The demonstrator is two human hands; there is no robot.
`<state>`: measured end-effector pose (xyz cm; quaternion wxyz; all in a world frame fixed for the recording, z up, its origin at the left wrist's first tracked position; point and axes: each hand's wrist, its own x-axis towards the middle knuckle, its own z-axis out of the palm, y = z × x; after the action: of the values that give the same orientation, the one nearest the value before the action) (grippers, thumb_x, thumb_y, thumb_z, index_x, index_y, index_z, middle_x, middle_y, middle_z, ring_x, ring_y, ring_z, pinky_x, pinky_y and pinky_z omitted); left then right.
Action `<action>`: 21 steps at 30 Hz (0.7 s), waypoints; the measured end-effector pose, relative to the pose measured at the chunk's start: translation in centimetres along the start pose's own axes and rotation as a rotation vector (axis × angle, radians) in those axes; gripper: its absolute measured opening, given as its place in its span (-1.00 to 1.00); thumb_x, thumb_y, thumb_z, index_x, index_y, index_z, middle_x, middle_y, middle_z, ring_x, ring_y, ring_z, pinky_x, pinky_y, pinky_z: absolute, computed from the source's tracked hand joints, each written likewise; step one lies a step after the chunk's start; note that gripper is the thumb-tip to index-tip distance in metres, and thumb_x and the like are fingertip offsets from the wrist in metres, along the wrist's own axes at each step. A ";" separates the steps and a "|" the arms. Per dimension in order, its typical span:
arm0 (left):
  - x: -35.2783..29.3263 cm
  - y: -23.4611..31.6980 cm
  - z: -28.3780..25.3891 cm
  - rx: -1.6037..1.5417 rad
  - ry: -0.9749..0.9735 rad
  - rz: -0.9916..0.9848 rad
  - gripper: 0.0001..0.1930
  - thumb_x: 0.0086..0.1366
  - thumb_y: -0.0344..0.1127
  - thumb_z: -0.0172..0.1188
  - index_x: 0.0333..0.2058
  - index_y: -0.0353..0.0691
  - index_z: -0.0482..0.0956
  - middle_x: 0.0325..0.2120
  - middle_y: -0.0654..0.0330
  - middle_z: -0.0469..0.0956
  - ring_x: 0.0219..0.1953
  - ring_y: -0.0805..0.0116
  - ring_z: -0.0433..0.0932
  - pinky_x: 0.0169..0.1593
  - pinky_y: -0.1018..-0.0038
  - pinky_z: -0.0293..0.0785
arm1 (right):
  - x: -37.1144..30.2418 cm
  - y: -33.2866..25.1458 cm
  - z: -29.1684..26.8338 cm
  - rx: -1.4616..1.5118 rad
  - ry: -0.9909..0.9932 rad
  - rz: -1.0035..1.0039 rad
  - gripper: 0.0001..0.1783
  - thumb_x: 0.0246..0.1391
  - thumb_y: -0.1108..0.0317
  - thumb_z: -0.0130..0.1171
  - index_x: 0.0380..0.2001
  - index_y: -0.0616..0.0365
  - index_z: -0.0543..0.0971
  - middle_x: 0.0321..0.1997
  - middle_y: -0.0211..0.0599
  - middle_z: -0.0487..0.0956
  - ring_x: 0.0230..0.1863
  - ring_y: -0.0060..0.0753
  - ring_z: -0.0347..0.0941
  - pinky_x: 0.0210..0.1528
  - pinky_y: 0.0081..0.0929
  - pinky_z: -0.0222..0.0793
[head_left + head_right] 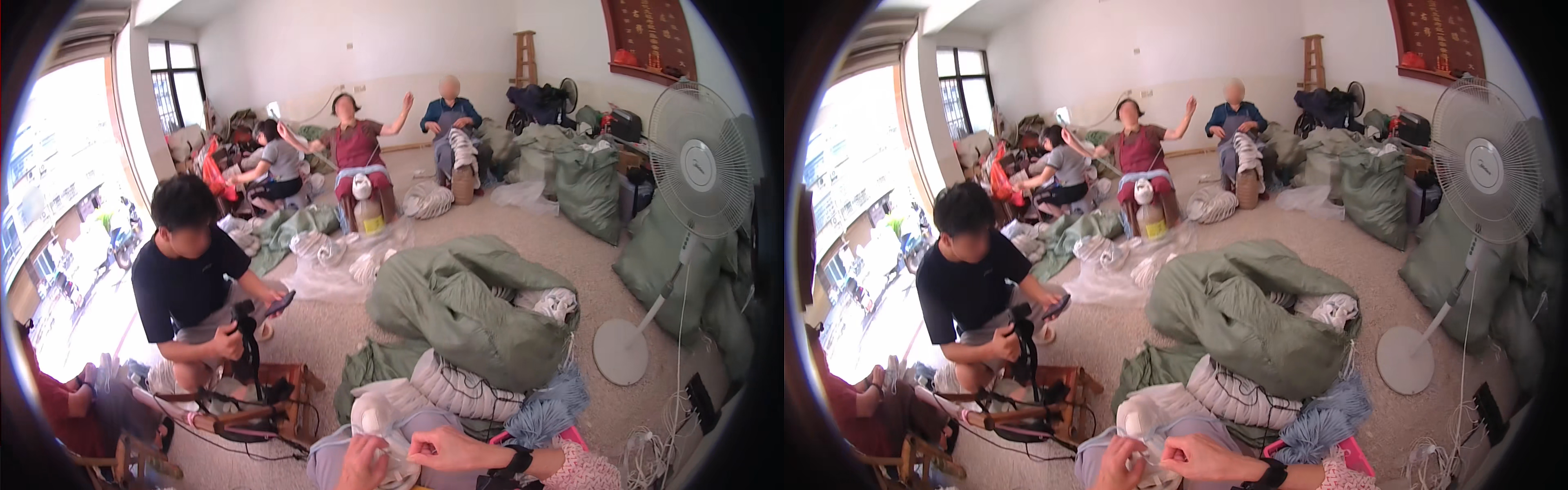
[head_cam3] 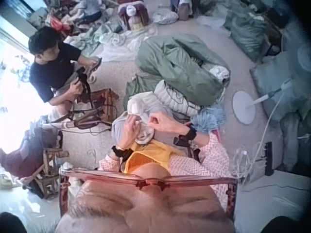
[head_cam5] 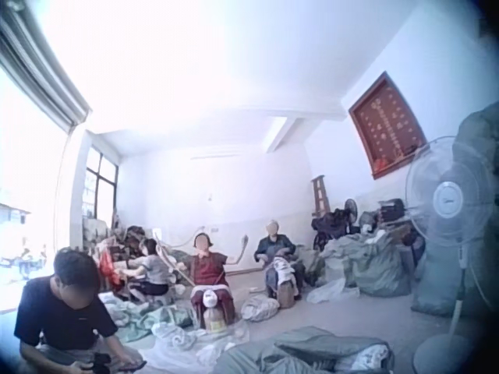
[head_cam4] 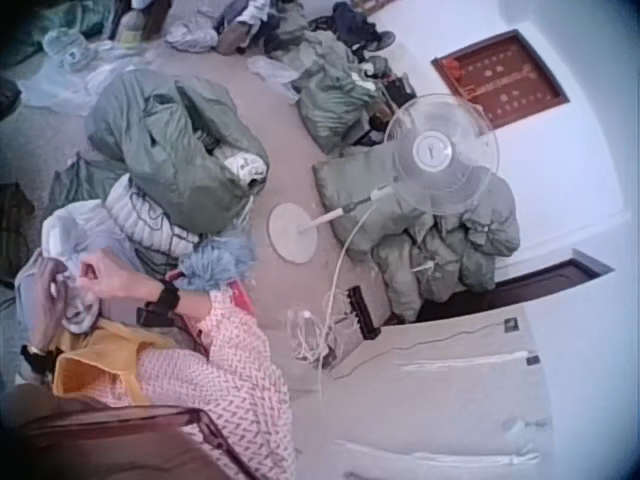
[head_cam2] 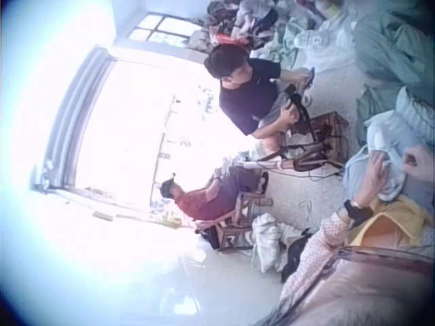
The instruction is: Lacing white athletic shoes with blue shoelaces.
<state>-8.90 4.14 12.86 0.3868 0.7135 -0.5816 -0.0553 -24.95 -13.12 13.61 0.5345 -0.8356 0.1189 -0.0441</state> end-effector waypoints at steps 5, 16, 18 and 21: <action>0.3 0.2 0.2 -0.169 0.000 0.016 -0.87 0.25 -0.54 0.25 -0.23 -0.29 0.55 -0.31 0.01 0.51 -0.22 -0.07 0.48 -0.14 0.22 0.42 | 1.0 0.9 -0.3 0.011 0.033 -0.020 -0.75 0.24 0.23 0.35 -0.27 0.23 0.66 -0.45 -0.45 0.61 -0.40 -0.64 0.41 -0.29 -0.51 0.42; -0.2 0.1 0.5 -0.242 -0.036 -0.035 -0.93 0.35 -0.46 0.26 -0.24 -0.27 0.56 -0.44 0.06 0.53 -0.44 0.14 0.51 -0.35 0.33 0.42 | 1.3 2.0 -0.5 0.031 0.023 0.030 -0.74 0.23 0.21 0.38 -0.27 0.21 0.69 -0.43 -0.50 0.62 -0.35 -0.68 0.46 -0.21 -0.57 0.46; -0.8 -0.1 0.7 -0.243 -0.026 -0.045 -0.94 0.36 -0.48 0.25 -0.23 -0.27 0.55 -0.46 0.09 0.53 -0.48 0.24 0.50 -0.37 0.36 0.41 | 1.0 2.1 -0.1 0.040 0.007 0.037 -0.75 0.24 0.22 0.38 -0.24 0.21 0.68 -0.40 -0.50 0.63 -0.33 -0.68 0.46 -0.18 -0.59 0.47; -2.0 -2.2 2.6 -0.377 0.112 -0.067 -0.96 0.41 -0.47 0.22 -0.20 -0.23 0.55 -0.46 0.17 0.54 -0.51 0.37 0.49 -0.41 0.43 0.40 | 0.6 1.8 0.7 0.277 0.025 -0.036 -0.79 0.25 0.32 0.39 -0.16 0.21 0.66 -0.30 -0.50 0.65 -0.25 -0.67 0.51 -0.09 -0.61 0.50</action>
<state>-9.18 4.67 9.02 0.5433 0.6495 -0.5143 -0.1363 -24.53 -13.34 11.62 0.6423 -0.7553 0.1030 -0.0800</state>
